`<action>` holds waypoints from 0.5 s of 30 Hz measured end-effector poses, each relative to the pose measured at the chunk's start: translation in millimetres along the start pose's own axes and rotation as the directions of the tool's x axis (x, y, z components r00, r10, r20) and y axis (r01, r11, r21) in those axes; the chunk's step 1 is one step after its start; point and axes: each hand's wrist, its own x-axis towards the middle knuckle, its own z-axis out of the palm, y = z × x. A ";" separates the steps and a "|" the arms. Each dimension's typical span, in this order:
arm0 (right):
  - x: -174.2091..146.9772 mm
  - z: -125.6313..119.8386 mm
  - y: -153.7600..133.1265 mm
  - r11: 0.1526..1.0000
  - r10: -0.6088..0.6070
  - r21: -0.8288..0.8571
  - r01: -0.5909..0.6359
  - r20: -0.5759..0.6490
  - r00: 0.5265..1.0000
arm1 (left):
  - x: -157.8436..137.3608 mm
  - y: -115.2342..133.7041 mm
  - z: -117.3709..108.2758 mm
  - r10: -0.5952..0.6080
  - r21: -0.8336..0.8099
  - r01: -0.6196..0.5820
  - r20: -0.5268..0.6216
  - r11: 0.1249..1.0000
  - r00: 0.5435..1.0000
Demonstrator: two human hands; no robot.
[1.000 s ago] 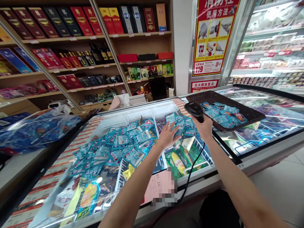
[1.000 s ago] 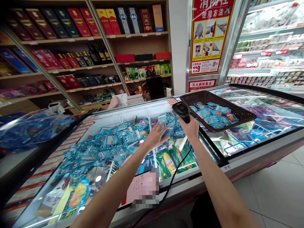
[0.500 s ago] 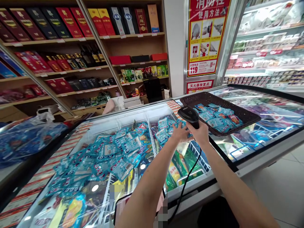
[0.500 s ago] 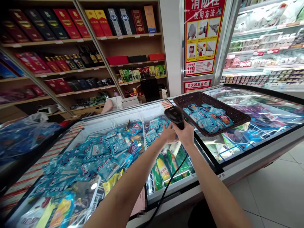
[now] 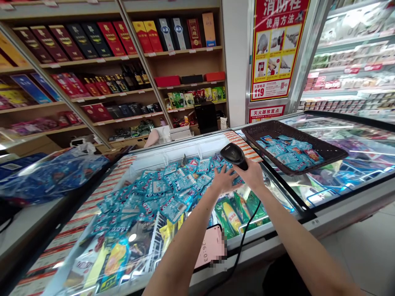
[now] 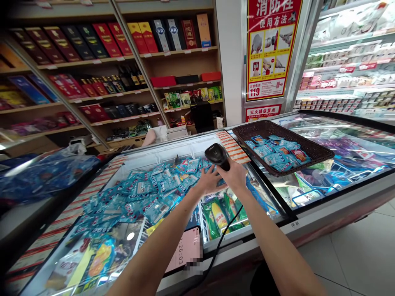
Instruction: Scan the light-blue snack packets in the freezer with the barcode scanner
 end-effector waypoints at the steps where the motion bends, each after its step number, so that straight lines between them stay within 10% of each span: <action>1: -1.6 2.6 -5.3 1.000 -0.009 -0.013 0.009 0.013 1.000 | -3.4 -2.1 -0.4 -0.006 0.002 0.006 -0.005 1.000 1.000; 9: -6.6 24.8 -36.1 0.985 -0.072 -0.151 0.080 0.063 0.995 | -43.3 -22.1 -13.6 0.021 0.043 -0.013 -0.193 0.999 0.981; 15: -7.7 44.0 -51.8 0.969 -0.096 -0.215 0.119 0.115 0.989 | -105.0 -83.9 -11.7 -0.358 0.035 0.382 -0.281 0.923 0.891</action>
